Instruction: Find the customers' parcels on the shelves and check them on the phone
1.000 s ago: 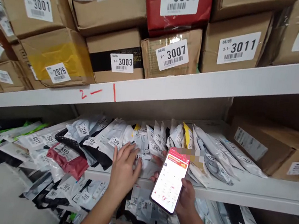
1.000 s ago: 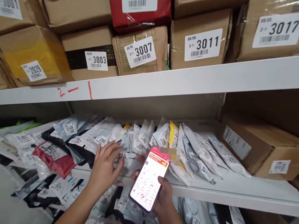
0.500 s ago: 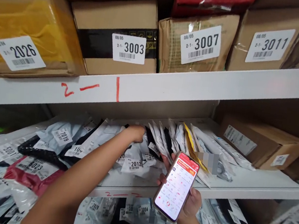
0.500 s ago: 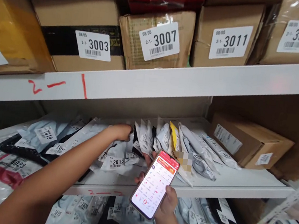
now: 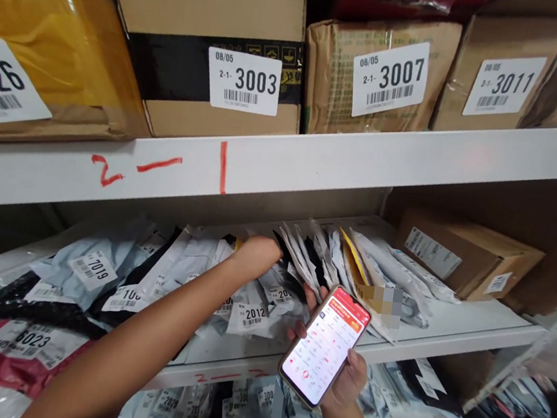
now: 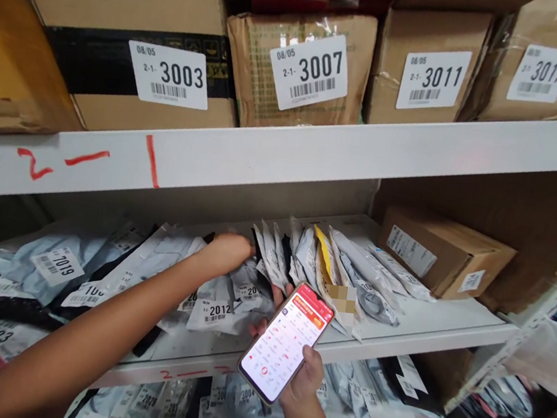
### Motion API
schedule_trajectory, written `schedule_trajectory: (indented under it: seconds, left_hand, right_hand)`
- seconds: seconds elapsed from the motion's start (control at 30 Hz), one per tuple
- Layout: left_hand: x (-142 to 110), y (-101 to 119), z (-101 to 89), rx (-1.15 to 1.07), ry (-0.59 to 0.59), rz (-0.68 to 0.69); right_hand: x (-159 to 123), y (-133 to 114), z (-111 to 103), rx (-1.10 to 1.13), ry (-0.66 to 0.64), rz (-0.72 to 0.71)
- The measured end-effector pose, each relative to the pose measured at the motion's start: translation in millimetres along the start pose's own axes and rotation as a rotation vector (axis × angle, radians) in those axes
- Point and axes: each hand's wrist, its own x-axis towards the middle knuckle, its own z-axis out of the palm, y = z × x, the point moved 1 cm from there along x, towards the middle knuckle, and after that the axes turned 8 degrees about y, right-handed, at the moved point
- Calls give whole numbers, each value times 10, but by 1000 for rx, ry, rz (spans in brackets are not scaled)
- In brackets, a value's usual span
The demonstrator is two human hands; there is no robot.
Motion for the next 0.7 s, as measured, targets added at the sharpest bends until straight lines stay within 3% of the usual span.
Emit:
schedule_trajectory:
  seconds: [0.2,0.3,0.47,0.57,0.7]
  left_hand:
    - [-330,149,-163,44,-1,208]
    - [-562,267,-236,62,69,298]
    - [-759,333,-219,82,156,305]
    - [-929,323,-243,98,324,319]
    - [-1406,339,-286,47,610,237]
  right_hand:
    - [-29,11,-20,-12,23,-50]
    - [-49,-5,-44,-11,4,-33]
    - [-46,0,-86,-43,-17,46]
    - [-40,-1,-131,-53,-39,75]
    - [-57,-59,-255,-95,-69,119]
